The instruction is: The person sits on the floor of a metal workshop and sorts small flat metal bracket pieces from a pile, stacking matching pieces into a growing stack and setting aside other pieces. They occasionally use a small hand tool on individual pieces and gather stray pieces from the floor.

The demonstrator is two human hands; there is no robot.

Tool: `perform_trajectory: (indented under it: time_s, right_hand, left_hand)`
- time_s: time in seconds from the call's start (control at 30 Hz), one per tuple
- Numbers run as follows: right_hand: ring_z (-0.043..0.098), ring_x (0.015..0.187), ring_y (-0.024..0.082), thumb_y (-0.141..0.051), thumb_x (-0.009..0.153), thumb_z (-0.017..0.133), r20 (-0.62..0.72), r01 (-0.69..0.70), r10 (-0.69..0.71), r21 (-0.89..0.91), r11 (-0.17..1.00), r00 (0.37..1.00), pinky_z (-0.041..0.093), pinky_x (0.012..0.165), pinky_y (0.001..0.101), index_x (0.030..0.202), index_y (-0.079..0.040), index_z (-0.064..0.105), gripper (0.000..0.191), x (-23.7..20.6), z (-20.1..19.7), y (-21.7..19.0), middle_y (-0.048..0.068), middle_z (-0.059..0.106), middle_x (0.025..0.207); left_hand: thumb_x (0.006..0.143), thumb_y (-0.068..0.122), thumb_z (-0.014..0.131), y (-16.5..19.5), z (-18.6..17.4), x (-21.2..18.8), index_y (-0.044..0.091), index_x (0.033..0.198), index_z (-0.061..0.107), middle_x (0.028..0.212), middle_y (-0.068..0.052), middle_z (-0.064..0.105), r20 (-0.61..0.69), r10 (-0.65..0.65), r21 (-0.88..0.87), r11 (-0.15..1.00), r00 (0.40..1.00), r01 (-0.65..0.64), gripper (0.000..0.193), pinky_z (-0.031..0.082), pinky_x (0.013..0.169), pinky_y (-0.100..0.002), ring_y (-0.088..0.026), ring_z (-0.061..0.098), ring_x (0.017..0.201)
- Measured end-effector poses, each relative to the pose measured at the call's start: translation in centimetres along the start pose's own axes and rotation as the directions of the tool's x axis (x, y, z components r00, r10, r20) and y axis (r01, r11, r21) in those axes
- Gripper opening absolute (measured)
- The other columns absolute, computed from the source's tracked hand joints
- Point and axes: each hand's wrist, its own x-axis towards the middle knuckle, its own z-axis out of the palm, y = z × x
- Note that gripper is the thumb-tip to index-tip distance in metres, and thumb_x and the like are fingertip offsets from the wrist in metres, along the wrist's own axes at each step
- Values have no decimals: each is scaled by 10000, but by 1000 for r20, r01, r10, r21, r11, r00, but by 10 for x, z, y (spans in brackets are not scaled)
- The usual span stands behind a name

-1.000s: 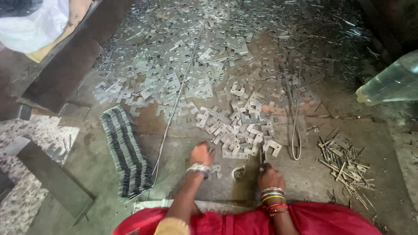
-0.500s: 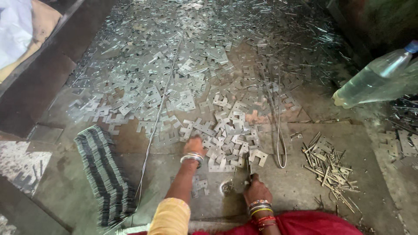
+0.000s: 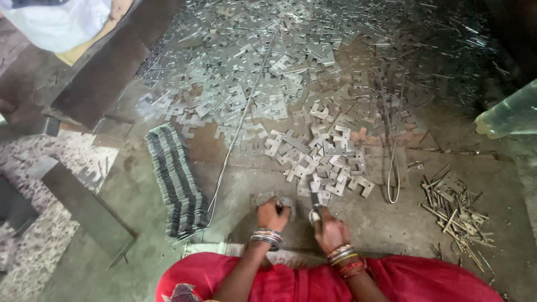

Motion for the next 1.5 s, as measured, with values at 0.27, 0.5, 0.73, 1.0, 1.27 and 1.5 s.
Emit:
perform_trajectory:
  time_s: [0.27, 0.5, 0.73, 1.0, 1.27, 1.5]
  right_hand:
    - [671, 606, 377, -153, 821, 631, -72, 281, -283, -43, 959, 956, 540, 548, 494, 1119, -52, 643, 315, -17, 14, -16, 176, 691, 719]
    - [664, 577, 334, -147, 809, 622, -241, 349, -333, 26, 937, 912, 533, 485, 462, 1077, -14, 642, 300, -22, 8, -19, 155, 690, 719]
    - [707, 640, 413, -173, 781, 597, -36, -9, 4, -141, 990, 999, 553, 542, 528, 1195, -83, 667, 430, 1, 19, 15, 210, 730, 766]
    - [738, 914, 411, -304, 868, 648, 155, -362, 442, -372, 855, 884, 611, 784, 517, 1185, -150, 630, 353, 27, -10, 75, 201, 748, 962]
    - [749, 979, 409, -316, 985, 482, 257, -409, 527, -396, 822, 810, 612, 824, 524, 1297, -157, 571, 361, 28, 0, 68, 202, 756, 1035]
    - [760, 909, 397, -210, 983, 460, 220, -370, 488, -419, 829, 845, 619, 755, 520, 1390, -147, 508, 414, 28, 10, 75, 196, 761, 980]
  left_hand:
    - [725, 264, 808, 3, 14, -6, 34, 781, 665, 697, -209, 679, -68, 64, 4, 998, 996, -64, 276, 539, 628, -522, -428, 671, 673]
    - [736, 308, 782, 8, 14, -12, 38, 796, 654, 711, -189, 690, -17, 24, -34, 999, 1000, -24, 305, 543, 647, -503, -405, 680, 688]
    - [694, 395, 829, -16, 9, 6, 52, 779, 731, 798, -217, 726, -65, -50, 154, 986, 997, 59, 367, 546, 732, -532, -428, 688, 769]
    - [766, 513, 827, 17, -55, 39, 35, 963, 703, 992, -211, 714, 86, -199, 360, 920, 976, 156, 532, 577, 826, -509, -420, 707, 941]
    - [844, 240, 773, 46, 37, 100, 56, 1018, 714, 999, -237, 740, 161, -174, 386, 917, 972, 100, 260, 597, 843, -520, -422, 728, 966]
    - [646, 269, 902, 30, 16, 115, -6, 949, 725, 942, -247, 724, 198, -243, 82, 969, 950, 231, 446, 585, 820, -478, -416, 717, 906]
